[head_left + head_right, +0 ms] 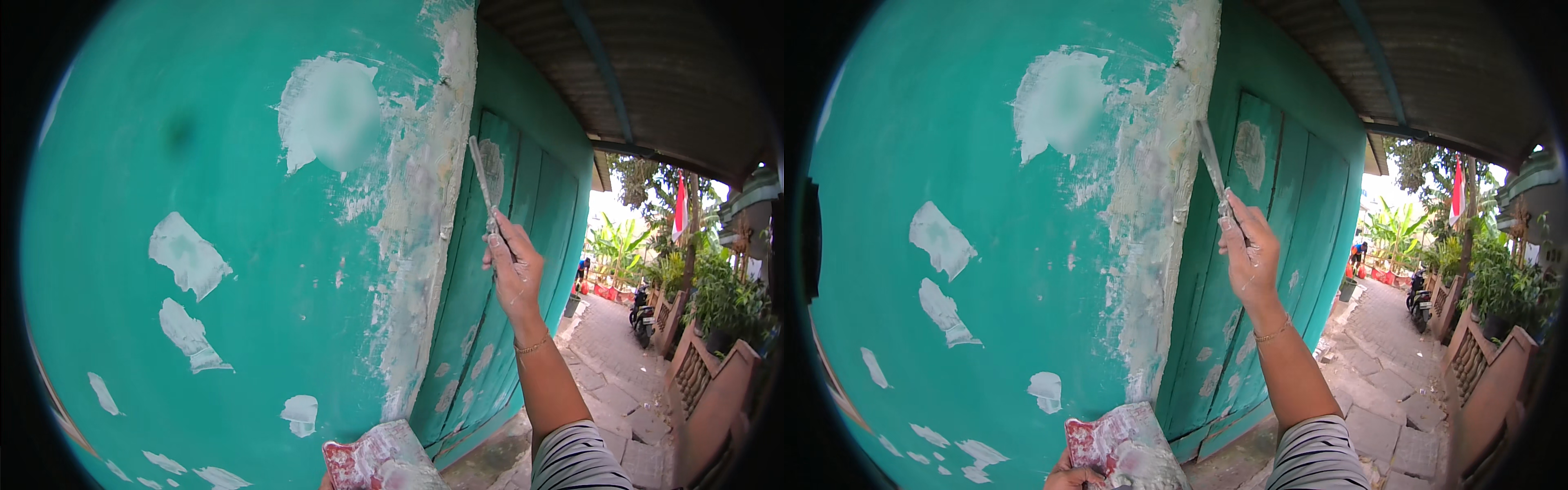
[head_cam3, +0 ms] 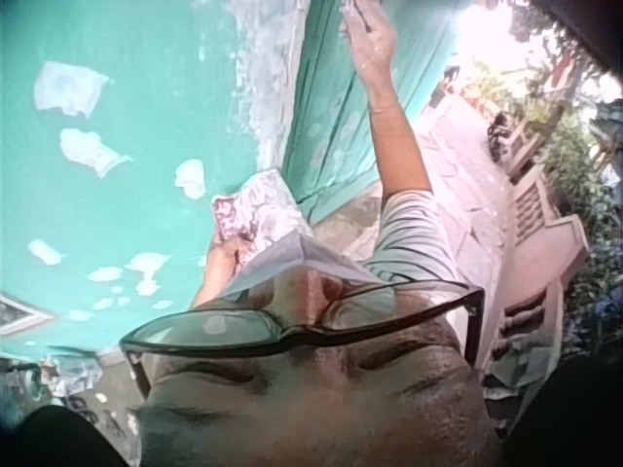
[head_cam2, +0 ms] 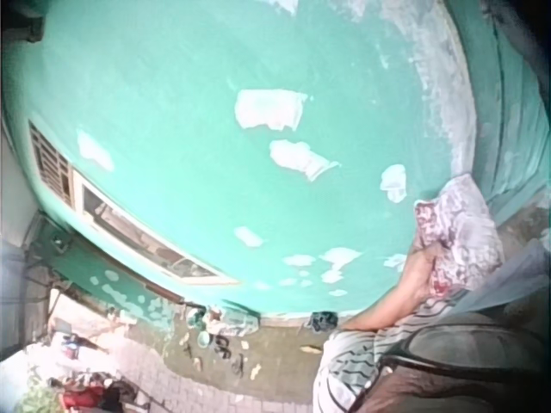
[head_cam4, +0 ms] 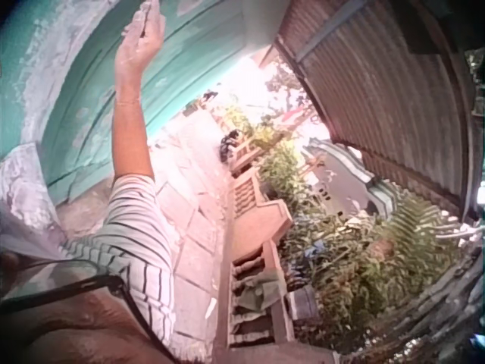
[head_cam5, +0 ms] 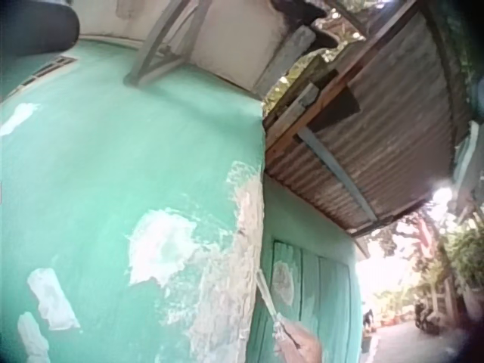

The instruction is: The person applies wall putty to the corner of an exterior wall using a putty knife and a plastic tray.

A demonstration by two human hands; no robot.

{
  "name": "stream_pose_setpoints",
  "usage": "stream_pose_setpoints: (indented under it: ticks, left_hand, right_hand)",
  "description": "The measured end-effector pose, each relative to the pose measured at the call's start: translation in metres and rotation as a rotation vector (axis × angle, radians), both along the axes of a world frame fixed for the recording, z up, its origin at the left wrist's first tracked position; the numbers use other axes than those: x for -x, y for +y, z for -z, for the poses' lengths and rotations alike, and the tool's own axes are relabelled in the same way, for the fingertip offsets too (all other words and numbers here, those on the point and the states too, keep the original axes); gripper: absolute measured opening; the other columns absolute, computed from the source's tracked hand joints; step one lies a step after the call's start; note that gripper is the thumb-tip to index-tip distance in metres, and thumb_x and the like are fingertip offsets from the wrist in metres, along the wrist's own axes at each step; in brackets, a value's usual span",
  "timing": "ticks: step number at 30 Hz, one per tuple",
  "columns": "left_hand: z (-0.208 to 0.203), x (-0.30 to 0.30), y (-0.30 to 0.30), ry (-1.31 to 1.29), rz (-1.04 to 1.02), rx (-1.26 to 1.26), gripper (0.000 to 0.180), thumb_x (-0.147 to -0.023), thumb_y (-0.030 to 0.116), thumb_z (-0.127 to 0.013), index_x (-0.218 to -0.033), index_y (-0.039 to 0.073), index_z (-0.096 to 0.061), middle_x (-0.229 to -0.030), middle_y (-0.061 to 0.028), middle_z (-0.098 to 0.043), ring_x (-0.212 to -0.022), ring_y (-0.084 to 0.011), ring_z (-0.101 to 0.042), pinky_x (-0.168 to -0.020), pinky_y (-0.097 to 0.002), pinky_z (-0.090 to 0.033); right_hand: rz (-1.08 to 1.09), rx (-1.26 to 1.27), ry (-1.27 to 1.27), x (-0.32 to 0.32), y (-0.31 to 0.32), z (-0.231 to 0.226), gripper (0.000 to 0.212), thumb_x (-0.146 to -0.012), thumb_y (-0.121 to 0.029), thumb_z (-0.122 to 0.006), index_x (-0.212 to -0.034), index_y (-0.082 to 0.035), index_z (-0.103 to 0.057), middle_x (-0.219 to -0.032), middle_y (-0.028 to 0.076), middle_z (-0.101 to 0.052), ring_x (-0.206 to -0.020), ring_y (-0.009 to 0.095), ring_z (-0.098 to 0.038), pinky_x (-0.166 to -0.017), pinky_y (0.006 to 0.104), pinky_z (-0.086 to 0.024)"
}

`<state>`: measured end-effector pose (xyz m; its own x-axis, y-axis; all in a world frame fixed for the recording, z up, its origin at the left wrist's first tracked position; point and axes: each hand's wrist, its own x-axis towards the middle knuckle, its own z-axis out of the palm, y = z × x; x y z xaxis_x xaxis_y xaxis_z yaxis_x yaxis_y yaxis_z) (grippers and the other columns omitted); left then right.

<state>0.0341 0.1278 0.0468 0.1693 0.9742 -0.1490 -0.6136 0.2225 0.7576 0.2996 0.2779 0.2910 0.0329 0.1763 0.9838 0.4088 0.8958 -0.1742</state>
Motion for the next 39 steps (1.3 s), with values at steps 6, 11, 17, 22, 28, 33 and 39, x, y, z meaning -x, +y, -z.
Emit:
stream_pose_setpoints:
  ticks: [6, 11, 17, 22, 28, 33, 39]
  left_hand:
    - [-0.003, 0.004, -0.008, 0.012, -0.086, 0.005, 0.042, -0.075, -0.001, -0.06, -0.117, -0.003, -0.058, -0.092, -0.0092, -0.066, -0.08, -0.0167, -0.062, -0.073, -0.0288, -0.052]
    - [0.006, 0.005, -0.006, 0.094, -0.093, 0.036, 0.04, -0.075, 0.001, -0.061, -0.115, -0.002, -0.059, -0.086, -0.0063, -0.065, -0.071, -0.0129, -0.06, -0.063, -0.0259, -0.049]
    - [-0.006, -0.001, -0.004, 0.046, -0.084, 0.074, 0.046, -0.074, 0.0, -0.061, -0.12, -0.001, -0.056, -0.082, -0.0059, -0.064, -0.069, -0.0136, -0.06, -0.061, -0.0257, -0.05]
    - [-0.01, -0.01, 0.0, -0.061, -0.109, 0.089, 0.055, -0.073, -0.001, -0.06, -0.127, -0.001, -0.053, -0.083, -0.0077, -0.065, -0.071, -0.0161, -0.062, -0.063, -0.0269, -0.052]
    - [-0.008, -0.017, 0.009, -0.069, -0.051, 0.125, 0.059, -0.072, -0.002, -0.058, -0.131, -0.001, -0.051, -0.089, -0.0092, -0.065, -0.074, -0.0173, -0.064, -0.065, -0.0279, -0.053]
    - [-0.008, -0.019, 0.011, -0.092, -0.048, 0.109, 0.063, -0.072, -0.004, -0.056, -0.134, 0.0, -0.049, -0.094, -0.0106, -0.066, -0.078, -0.0185, -0.065, -0.067, -0.0289, -0.055]
    - [-0.006, -0.024, 0.009, -0.124, 0.008, 0.103, 0.066, -0.071, -0.006, -0.054, -0.137, 0.001, -0.047, -0.101, -0.0122, -0.066, -0.082, -0.02, -0.066, -0.069, -0.0302, -0.056]
  right_hand:
    - [-0.076, -0.02, -0.064, -0.035, 0.045, 0.002, 0.036, -0.092, 0.001, -0.065, -0.127, 0.002, -0.064, -0.107, 0.004, -0.062, -0.094, 0.011, -0.057, -0.086, 0.023, -0.045]
    - [-0.085, 0.018, -0.073, -0.041, 0.051, -0.015, 0.034, -0.088, 0.002, -0.069, -0.122, 0.003, -0.066, -0.105, 0.004, -0.064, -0.098, 0.012, -0.057, -0.092, 0.0252, -0.045]
    - [-0.112, 0.273, 0.067, -0.079, 0.098, 0.002, 0.036, -0.087, 0.002, -0.069, -0.122, 0.001, -0.067, -0.103, 0.003, -0.065, -0.092, 0.011, -0.059, -0.086, 0.0234, -0.047]
    - [-0.295, 0.3, 0.163, -0.101, 0.092, 0.014, 0.038, -0.088, 0.001, -0.068, -0.126, 0.002, -0.065, -0.104, 0.006, -0.068, -0.092, 0.012, -0.062, -0.083, 0.0245, -0.05]
    - [-0.046, 0.092, 0.01, -0.057, 0.014, -0.012, 0.037, -0.091, 0.0, -0.065, -0.128, 0.002, -0.063, -0.095, 0.004, -0.064, -0.081, 0.012, -0.058, -0.074, 0.0256, -0.048]
    - [0.478, -0.131, -0.258, 0.004, -0.035, 0.009, 0.036, -0.09, 0.002, -0.062, -0.126, 0.0, -0.065, -0.085, 0.01, -0.054, -0.072, 0.017, -0.055, -0.066, 0.029, -0.046]
    - [0.572, -0.1, -0.381, 0.013, -0.029, 0.036, 0.038, -0.088, 0.006, -0.06, -0.126, 0.003, -0.06, -0.092, 0.015, -0.052, -0.075, 0.03, -0.056, -0.067, 0.0355, -0.048]
